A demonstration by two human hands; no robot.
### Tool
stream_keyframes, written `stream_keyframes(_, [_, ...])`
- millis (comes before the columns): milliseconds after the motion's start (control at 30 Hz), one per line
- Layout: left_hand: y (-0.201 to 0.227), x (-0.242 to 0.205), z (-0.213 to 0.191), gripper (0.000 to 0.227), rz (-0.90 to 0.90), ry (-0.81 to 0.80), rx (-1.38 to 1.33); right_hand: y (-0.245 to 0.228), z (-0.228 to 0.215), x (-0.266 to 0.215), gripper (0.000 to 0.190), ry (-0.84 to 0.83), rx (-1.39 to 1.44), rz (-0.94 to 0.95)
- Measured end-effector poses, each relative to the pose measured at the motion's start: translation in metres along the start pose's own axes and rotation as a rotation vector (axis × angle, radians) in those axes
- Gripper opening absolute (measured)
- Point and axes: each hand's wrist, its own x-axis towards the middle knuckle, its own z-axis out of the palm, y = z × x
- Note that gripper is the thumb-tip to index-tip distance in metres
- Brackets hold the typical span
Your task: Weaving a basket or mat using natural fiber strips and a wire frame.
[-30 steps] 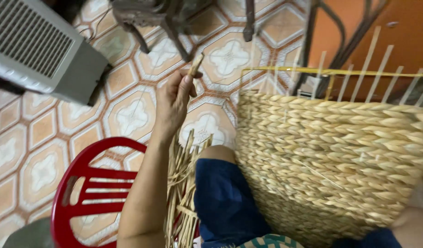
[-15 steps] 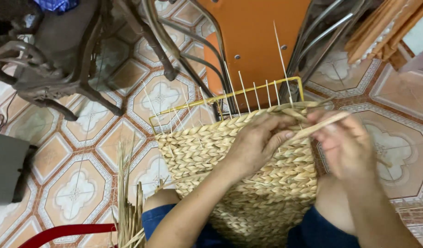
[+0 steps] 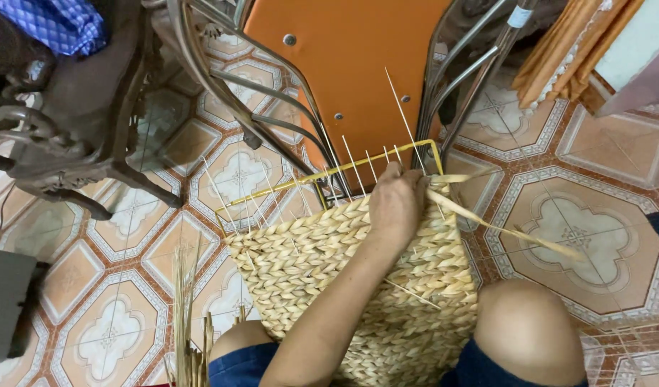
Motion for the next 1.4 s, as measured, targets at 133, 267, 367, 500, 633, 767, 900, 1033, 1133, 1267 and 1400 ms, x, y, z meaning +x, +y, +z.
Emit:
stream_keyframes(133, [0.001,-0.006,0.004,0.016,0.016,0.147,-0.071,-0.012,0.083,0.003,0.019,0.000,-0.291,0.095])
stream_keyframes(267, [-0.008,-0.008,0.008,0.009,0.121,0.235,-0.168,-0.008,0.132,-0.006,0.017,-0.071,-0.410,0.154])
stream_keyframes(367, [-0.015,-0.013,0.006,0.008,0.107,0.168,-0.284,0.015,0.160,0.007,0.013,-0.144,-0.345,0.116])
stream_keyframes(500, [-0.014,-0.017,-0.006,0.007,0.101,0.123,-0.371,0.027,0.174,0.023,0.015,-0.171,-0.321,0.115])
stream_keyframes(633, [-0.022,-0.020,-0.002,0.007,0.168,0.141,-0.428,0.005,0.180,0.025,0.017,-0.232,-0.346,0.193])
stream_keyframes(767, [-0.023,-0.020,-0.005,0.008,0.274,0.157,-0.425,0.002,0.187,0.026,0.019,-0.286,-0.459,0.139])
stream_keyframes(900, [-0.013,-0.011,-0.014,0.010,0.407,0.273,-0.322,0.026,0.203,0.023,0.018,-0.232,-0.733,-0.076])
stream_keyframes(1033, [0.001,0.011,-0.027,0.015,-0.105,-0.192,-0.376,0.019,0.194,-0.001,0.024,-0.028,-0.854,-0.379])
stream_keyframes(1133, [0.004,0.016,-0.033,0.013,-0.224,-0.324,-0.323,-0.001,0.181,-0.030,0.027,0.101,-0.820,-0.388])
stream_keyframes(1267, [-0.001,0.024,-0.034,0.011,-0.247,-0.381,-0.651,0.020,0.174,-0.040,0.023,-0.074,-0.797,-0.212])
stream_keyframes(1400, [-0.005,0.021,-0.028,0.016,-0.268,-0.469,-0.802,-0.005,0.158,-0.019,0.020,0.047,-0.994,-0.499])
